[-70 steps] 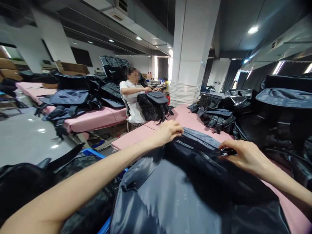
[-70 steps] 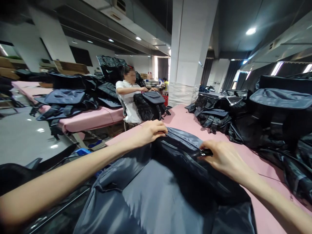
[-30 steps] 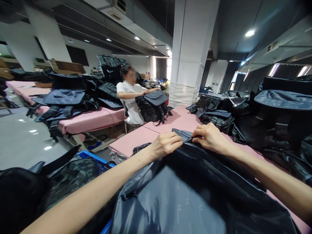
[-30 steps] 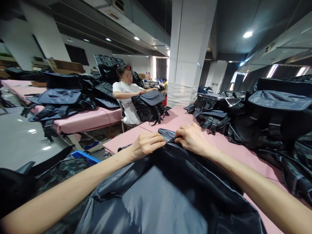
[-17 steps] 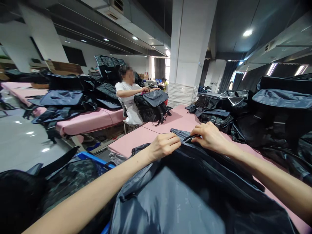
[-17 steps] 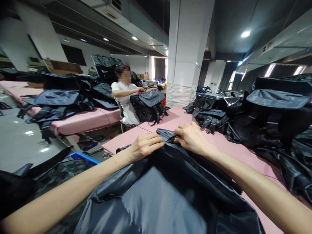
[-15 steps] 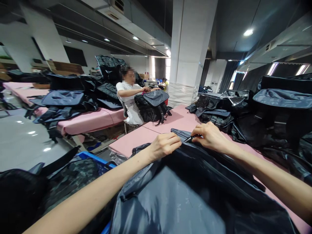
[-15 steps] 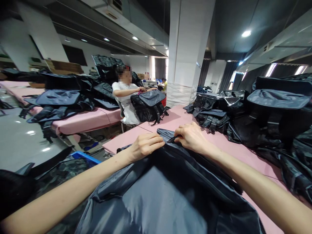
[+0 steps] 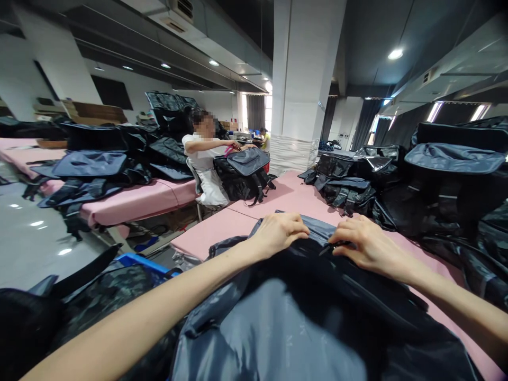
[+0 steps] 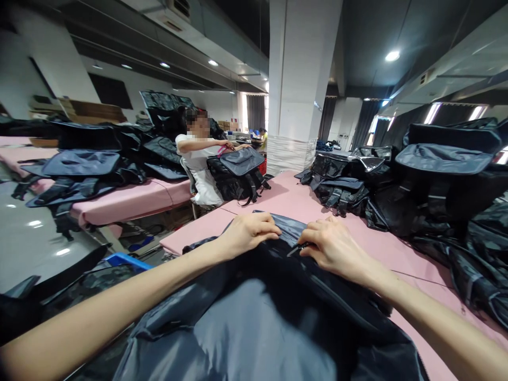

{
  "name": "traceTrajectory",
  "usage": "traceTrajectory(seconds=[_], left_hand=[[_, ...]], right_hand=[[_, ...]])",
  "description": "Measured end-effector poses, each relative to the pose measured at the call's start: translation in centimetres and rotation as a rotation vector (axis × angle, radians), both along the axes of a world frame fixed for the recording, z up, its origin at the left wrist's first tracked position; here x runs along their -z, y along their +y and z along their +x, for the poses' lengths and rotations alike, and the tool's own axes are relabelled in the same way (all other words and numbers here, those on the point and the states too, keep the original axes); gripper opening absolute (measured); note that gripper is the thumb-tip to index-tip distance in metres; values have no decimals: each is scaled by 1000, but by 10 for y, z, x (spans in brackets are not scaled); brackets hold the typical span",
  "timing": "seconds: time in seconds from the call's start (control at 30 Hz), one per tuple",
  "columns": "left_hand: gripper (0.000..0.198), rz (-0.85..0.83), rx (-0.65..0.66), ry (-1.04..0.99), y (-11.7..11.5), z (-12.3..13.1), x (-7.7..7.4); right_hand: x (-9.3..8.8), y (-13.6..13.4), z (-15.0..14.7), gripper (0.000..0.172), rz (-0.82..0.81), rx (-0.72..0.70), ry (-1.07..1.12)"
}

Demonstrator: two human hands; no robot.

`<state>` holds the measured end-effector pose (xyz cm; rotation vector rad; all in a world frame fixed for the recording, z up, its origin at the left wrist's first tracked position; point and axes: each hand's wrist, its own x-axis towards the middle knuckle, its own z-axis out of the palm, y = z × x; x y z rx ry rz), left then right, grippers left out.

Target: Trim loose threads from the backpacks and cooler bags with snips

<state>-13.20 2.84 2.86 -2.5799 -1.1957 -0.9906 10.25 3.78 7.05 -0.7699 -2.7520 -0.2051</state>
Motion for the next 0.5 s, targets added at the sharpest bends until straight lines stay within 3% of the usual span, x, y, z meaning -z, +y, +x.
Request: traceTrajectory(seconds=[0.1,0.17,0.5], left_hand=[[11,-295,46,-75,7,10,-11],[10,-375,66,-48,9,12,-16],[11,-53,-84,213,-8,15,-1]], right_hand=[[4,-9,6,10,-6,0,-22],[5,-12,5,11,-25,-10,-42],[12,-6,11,14,-84,-15,107]])
